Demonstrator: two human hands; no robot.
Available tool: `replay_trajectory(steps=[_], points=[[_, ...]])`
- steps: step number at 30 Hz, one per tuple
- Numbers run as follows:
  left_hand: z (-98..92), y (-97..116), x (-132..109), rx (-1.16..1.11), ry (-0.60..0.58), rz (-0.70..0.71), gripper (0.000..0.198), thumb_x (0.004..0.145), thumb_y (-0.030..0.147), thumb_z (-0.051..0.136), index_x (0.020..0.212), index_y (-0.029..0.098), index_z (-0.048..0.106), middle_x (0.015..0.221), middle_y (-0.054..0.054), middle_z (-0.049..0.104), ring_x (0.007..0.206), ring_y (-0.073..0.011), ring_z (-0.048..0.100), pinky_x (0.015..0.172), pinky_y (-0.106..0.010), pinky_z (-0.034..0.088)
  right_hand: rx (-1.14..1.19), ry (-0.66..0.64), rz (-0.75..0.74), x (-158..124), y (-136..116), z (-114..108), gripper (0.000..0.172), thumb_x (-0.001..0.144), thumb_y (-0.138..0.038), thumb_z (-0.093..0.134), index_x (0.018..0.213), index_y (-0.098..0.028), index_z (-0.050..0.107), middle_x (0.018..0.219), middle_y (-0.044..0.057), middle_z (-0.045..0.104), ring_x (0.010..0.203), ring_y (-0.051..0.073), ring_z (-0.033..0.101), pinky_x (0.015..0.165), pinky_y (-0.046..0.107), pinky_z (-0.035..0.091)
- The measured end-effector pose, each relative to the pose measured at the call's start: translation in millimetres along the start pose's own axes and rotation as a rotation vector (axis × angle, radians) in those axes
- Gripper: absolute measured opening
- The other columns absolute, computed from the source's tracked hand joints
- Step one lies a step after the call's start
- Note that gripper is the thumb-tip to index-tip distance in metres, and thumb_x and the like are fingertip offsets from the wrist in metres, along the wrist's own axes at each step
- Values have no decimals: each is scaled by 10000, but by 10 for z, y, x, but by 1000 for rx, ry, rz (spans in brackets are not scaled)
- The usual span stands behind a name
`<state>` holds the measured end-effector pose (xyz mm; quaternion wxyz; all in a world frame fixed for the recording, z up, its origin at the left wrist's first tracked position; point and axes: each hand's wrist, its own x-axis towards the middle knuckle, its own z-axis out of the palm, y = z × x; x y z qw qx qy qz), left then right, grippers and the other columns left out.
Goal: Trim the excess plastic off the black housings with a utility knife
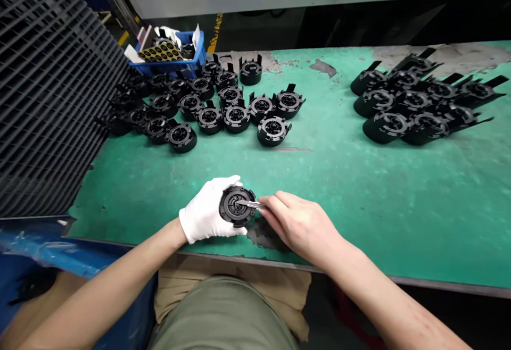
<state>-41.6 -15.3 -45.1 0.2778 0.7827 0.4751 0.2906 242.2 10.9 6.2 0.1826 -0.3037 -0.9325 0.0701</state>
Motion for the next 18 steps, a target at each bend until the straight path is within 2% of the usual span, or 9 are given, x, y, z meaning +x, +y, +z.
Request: replay_trajectory(steps=[2,6,11,18], points=[[-13,16,17,-21,-9,-1,1159,666,726,968,1563,157,504,1510,-216,699,1399,-429,703,1240,-579,559,8,14,-6,9,11,-10,125,1156,-285,565,1209,-195,634,951,30,720,789,158,705,691,277,522],[-28,28,40,-56,-26,14,1072,701,639,955,1554,154,522,1486,-195,723,1370,-416,731,1236,-549,573,-21,17,-32,12,7,-10,66,1150,-257,569,1135,-204,605,913,23,712,739,158,685,638,287,484],[-18,13,27,-13,-5,36,1099,732,704,923,1580,147,500,1499,-218,711,1389,-438,717,1217,-577,580,-60,73,-64,-12,-81,4,34,1106,-166,628,1111,-183,599,918,38,715,759,163,661,684,298,497],[-10,3,12,2,-5,64,1103,769,751,880,1600,150,476,1476,-212,719,1363,-428,730,1202,-578,587,-76,123,-21,-25,-187,62,58,1102,-201,651,1084,-186,598,962,84,725,815,199,648,726,340,502]])
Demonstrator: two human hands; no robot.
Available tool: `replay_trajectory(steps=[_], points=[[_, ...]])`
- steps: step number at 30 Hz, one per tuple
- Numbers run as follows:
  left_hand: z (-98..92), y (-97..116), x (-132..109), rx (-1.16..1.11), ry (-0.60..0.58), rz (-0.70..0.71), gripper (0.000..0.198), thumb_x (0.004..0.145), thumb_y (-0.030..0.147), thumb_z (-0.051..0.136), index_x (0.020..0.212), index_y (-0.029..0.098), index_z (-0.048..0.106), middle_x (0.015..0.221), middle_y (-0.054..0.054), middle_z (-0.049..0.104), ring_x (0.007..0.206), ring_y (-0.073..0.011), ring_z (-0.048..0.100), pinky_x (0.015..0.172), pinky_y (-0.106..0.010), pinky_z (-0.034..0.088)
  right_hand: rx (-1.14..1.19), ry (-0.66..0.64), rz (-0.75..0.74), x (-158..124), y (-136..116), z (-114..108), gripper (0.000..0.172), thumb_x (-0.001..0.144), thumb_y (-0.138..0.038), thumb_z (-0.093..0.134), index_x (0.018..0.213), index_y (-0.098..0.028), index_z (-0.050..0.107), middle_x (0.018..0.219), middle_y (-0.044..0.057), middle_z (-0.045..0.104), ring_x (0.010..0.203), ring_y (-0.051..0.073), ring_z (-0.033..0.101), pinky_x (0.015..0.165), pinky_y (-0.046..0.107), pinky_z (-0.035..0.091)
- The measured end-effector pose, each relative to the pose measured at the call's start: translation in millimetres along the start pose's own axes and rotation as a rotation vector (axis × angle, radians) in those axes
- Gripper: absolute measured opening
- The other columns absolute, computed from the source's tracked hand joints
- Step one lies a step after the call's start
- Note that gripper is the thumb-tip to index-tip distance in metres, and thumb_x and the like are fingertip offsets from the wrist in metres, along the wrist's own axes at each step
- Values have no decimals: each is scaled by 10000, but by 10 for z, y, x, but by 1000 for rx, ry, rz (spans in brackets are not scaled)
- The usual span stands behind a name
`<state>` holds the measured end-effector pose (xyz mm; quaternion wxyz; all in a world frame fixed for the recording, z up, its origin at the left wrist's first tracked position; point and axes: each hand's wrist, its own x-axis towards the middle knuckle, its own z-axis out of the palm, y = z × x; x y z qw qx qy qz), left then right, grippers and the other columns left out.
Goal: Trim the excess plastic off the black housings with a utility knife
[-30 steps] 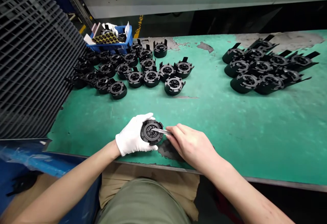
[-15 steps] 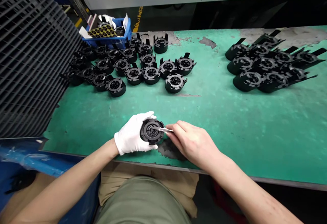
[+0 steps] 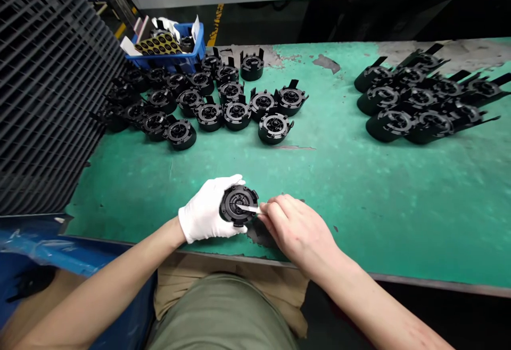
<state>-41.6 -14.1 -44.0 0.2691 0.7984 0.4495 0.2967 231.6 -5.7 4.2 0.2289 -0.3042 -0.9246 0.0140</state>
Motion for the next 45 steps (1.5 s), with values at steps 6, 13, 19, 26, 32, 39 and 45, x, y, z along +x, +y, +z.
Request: replay_trajectory(steps=[6,13,19,26,32,39,45], points=[[-5,25,8,-3,-6,-21,1089,766,736,892,1596,161,483,1466,-198,725,1353,-417,736,1192,-561,597,-8,-30,21,-33,-26,23,46,1086,-170,660,1071,-175,616,964,86,713,808,205,600,720,355,477],[-11,50,29,-24,-6,-27,1028,739,680,923,1541,169,535,1400,-174,761,1282,-406,771,1151,-553,623,-43,-43,0,-2,-4,6,57,1076,-134,657,1078,-181,627,965,79,705,804,202,549,733,356,446],[-8,40,-1,-27,-5,-55,1082,746,668,921,1593,152,491,1455,-195,740,1350,-407,742,1207,-545,593,-60,-50,5,-29,32,31,57,1083,-150,653,1094,-194,620,991,79,709,827,204,539,750,354,428],[-18,58,39,-71,-19,-81,1088,713,611,924,1598,144,495,1453,-192,747,1353,-421,741,1214,-562,583,-110,-51,-1,2,33,19,81,1088,-132,616,1109,-205,643,986,74,723,802,205,561,727,360,439],[-162,79,100,-155,-154,-128,1221,687,438,916,1729,195,328,1512,-170,727,1365,-426,738,1202,-566,585,129,43,96,1,150,-94,226,1062,-153,672,1278,-213,642,1073,100,733,921,227,706,794,363,574],[-221,95,208,-47,-181,-47,1318,656,585,979,1721,138,344,1712,-279,505,1586,-511,514,1309,-668,463,360,5,126,24,156,-24,374,1080,-109,616,1426,-250,620,1219,95,778,1043,226,747,889,365,611],[-312,73,-23,-70,-125,-167,1065,839,458,875,1725,212,337,1617,-202,619,1500,-416,617,1264,-623,520,350,2,181,-152,106,-59,308,1076,-140,637,1371,-226,628,1018,52,744,831,188,702,746,323,585]])
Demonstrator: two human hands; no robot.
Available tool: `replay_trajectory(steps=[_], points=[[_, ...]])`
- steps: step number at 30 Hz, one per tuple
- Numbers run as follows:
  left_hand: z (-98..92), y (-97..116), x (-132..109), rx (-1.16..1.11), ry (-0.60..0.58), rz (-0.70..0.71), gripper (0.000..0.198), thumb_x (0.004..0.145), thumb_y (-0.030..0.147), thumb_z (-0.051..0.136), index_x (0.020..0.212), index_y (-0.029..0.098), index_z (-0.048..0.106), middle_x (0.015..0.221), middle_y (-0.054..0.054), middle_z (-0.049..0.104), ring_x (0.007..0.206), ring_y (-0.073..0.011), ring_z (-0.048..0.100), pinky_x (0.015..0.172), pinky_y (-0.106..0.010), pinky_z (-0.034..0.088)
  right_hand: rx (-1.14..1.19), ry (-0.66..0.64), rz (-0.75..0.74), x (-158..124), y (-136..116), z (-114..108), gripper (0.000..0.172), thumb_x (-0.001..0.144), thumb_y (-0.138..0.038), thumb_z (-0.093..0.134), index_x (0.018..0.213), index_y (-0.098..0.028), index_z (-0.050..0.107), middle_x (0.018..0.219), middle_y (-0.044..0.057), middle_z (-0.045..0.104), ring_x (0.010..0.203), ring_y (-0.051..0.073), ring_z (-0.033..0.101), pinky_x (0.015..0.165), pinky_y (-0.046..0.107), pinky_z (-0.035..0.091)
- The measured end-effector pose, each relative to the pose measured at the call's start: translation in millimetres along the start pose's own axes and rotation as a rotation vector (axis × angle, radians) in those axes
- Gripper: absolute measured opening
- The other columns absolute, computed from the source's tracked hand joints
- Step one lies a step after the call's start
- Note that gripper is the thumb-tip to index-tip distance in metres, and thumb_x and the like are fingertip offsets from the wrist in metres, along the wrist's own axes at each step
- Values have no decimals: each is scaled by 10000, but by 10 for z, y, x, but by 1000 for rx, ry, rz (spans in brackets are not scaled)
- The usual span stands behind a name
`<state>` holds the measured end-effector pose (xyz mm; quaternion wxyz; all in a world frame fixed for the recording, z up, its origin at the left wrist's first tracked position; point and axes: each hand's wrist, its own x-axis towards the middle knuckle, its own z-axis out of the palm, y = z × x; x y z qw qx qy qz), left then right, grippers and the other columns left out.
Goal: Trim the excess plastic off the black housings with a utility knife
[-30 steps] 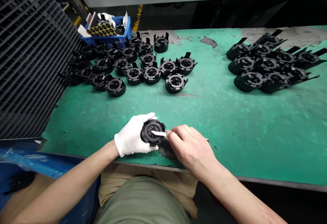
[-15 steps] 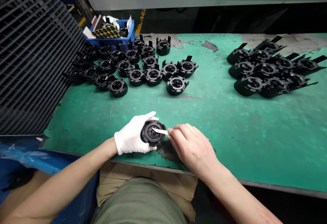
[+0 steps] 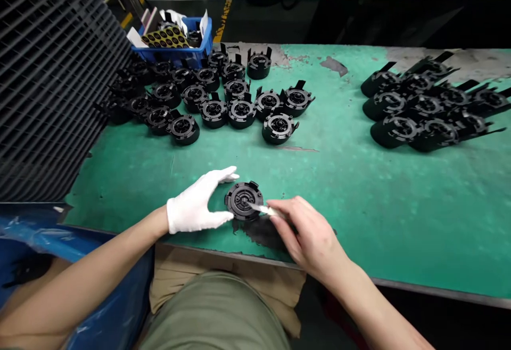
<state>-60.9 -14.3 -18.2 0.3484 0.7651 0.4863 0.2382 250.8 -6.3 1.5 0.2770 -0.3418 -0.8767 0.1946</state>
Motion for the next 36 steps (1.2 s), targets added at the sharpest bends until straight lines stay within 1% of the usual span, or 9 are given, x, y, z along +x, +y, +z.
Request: replay_trajectory(steps=[3,4,6,7,9,15,24,32,36], points=[[63,51,44,42,1,25,1179,694,610,993,1659,204,451,1576,-209,655,1469,-468,630,1231,-638,536,-91,-6,21,-17,41,-11,241,1069,-168,659,1300,-226,624,1045,70,741,886,219,722,780,354,595],[95,78,86,50,12,36,1104,680,633,1000,1588,208,537,1521,-196,696,1421,-465,666,1203,-623,557,-104,-22,0,-10,39,-9,240,1068,-158,654,1297,-225,621,1083,82,750,929,231,730,811,367,600],[156,129,171,51,26,48,809,722,634,977,1365,230,696,1332,-140,789,1259,-419,756,1108,-567,609,-114,-50,-50,7,1,0,259,1065,-127,635,1304,-225,618,1130,94,765,968,237,731,844,383,603],[180,147,204,49,27,49,680,745,626,964,1256,238,736,1240,-113,812,1182,-393,781,1059,-539,624,-120,-55,-64,13,-30,4,271,1064,-114,627,1310,-226,619,1135,94,771,959,233,729,840,384,602],[209,163,236,52,41,42,579,751,610,965,1145,239,759,1153,-90,821,1109,-365,795,1008,-510,632,-138,-57,-68,13,-93,8,291,1064,-101,615,1324,-232,620,1135,89,781,930,223,724,818,380,599],[227,126,196,68,81,26,683,685,594,1014,1191,216,753,1210,-112,818,1152,-379,785,1041,-530,625,-176,-61,-65,-6,-146,27,312,1067,-73,613,1345,-213,592,1166,102,776,944,215,710,822,378,590],[214,178,200,69,80,10,635,694,579,1009,1158,217,769,1165,-106,822,1129,-376,793,1032,-536,635,-227,-71,-51,-6,-167,40,307,1082,-81,600,1351,-230,591,1137,92,770,911,214,694,800,375,561],[196,206,208,32,83,-27,612,668,543,1025,1137,243,771,1162,-96,830,1112,-369,803,1041,-535,645,-356,-90,-114,22,-148,16,267,1075,-69,611,1318,-177,597,1144,125,763,895,227,629,785,379,530],[254,165,163,14,122,-28,730,650,531,1026,1249,238,728,1214,-99,822,1137,-383,802,1033,-544,653,-409,-88,-144,68,-104,3,257,1065,-48,598,1297,-159,609,1148,136,767,879,231,614,772,391,532]])
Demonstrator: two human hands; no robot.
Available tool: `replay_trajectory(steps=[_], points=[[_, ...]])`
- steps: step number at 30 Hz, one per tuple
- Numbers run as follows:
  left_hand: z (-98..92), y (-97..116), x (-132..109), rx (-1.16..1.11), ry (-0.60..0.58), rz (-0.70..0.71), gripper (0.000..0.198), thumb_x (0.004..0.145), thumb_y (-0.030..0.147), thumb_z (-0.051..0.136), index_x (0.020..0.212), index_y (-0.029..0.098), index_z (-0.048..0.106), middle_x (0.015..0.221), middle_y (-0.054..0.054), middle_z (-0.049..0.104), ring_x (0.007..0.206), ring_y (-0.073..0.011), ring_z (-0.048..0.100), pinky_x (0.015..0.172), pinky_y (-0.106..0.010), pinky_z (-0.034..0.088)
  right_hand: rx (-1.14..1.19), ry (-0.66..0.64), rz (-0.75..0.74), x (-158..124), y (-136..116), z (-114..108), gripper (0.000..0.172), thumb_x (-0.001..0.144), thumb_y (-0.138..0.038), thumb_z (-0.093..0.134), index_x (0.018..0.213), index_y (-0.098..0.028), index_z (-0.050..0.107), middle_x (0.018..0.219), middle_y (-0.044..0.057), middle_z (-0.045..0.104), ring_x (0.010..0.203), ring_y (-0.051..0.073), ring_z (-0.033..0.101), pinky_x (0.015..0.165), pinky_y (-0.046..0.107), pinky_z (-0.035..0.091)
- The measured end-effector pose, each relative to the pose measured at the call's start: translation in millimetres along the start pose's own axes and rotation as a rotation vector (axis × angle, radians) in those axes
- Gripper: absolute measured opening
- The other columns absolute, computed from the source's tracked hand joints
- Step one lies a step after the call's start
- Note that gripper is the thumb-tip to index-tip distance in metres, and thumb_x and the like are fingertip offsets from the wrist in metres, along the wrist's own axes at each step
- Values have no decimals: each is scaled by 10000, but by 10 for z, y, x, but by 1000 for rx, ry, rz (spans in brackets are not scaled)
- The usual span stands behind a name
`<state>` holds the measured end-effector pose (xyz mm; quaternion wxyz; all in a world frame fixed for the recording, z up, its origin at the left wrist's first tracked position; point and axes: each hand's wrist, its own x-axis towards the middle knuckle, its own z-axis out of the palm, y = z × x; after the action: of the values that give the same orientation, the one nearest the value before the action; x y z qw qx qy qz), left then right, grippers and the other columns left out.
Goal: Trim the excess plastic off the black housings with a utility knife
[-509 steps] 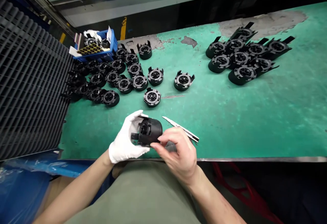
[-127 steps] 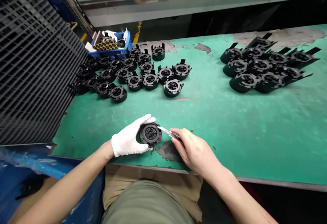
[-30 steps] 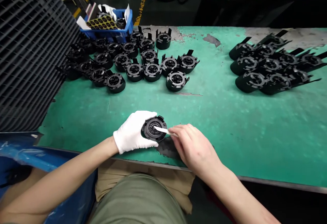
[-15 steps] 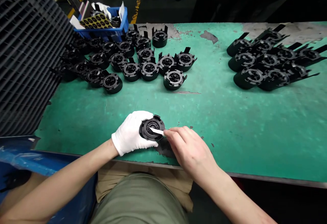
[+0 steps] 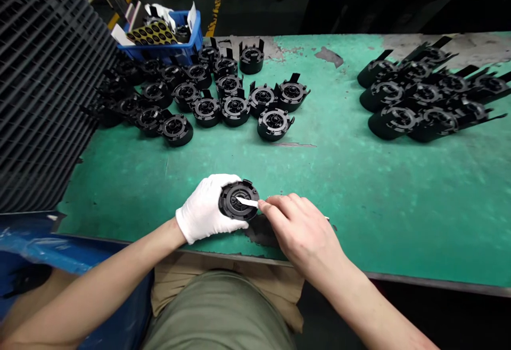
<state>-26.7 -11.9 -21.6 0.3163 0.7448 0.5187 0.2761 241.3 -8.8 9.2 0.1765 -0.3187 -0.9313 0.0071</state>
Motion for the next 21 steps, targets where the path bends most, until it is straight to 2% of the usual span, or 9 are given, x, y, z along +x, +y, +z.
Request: replay_trajectory(steps=[3,5,8,10,12,14,16,19,21], points=[[63,-68,-61,32,39,4,979,629,555,1026,1453,217,618,1366,-142,781,1268,-418,764,1125,-572,623,0,9,8,14,57,-12,265,1057,-46,608,1295,-164,613,1152,137,768,881,235,628,768,398,544],[63,-110,-70,54,34,5,1101,649,579,1011,1557,184,530,1446,-181,743,1328,-438,737,1166,-590,601,84,39,20,9,106,-30,296,1054,-49,623,1319,-179,610,1155,128,762,909,230,657,791,389,563],[-55,-152,-13,46,-76,43,1125,707,556,967,1631,169,455,1500,-203,712,1360,-455,718,1188,-605,583,221,100,73,-7,191,-44,346,1050,-55,644,1363,-197,607,1160,117,747,990,228,705,859,374,590],[-178,-163,26,25,-188,100,1102,752,475,924,1679,193,398,1569,-197,669,1422,-453,680,1230,-609,554,261,139,130,-7,239,-27,360,1053,-70,658,1382,-208,614,1176,109,750,1031,227,727,893,365,599],[-255,-151,12,15,-244,150,1079,803,362,858,1727,226,318,1666,-192,584,1530,-433,596,1289,-606,505,287,174,219,6,250,16,353,1065,-94,657,1391,-226,629,1201,95,764,1039,217,745,904,350,606],[-224,-107,-73,19,-181,166,1116,813,312,832,1753,231,237,1763,-215,446,1644,-428,460,1347,-618,436,332,174,306,20,204,70,331,1081,-126,650,1390,-246,643,1214,76,777,1024,203,759,900,331,613],[-88,-39,-202,20,-26,118,1209,778,392,897,1749,201,202,1791,-259,355,1678,-458,388,1357,-646,411,398,140,324,18,104,113,315,1089,-147,645,1383,-259,653,1200,58,785,1007,194,766,894,318,615],[144,61,-336,28,217,-94,1279,676,601,993,1678,173,323,1631,-265,519,1535,-483,557,1272,-665,502,507,91,241,-26,-66,114,350,1081,-122,635,1402,-260,641,1204,55,784,1020,192,764,899,313,614],[193,89,-326,37,219,-155,1202,652,639,1003,1606,169,445,1508,-232,626,1433,-469,641,1232,-653,539,566,75,185,-65,-117,67,375,1066,-89,629,1402,-255,632,1197,54,784,1010,188,755,883,309,613]])
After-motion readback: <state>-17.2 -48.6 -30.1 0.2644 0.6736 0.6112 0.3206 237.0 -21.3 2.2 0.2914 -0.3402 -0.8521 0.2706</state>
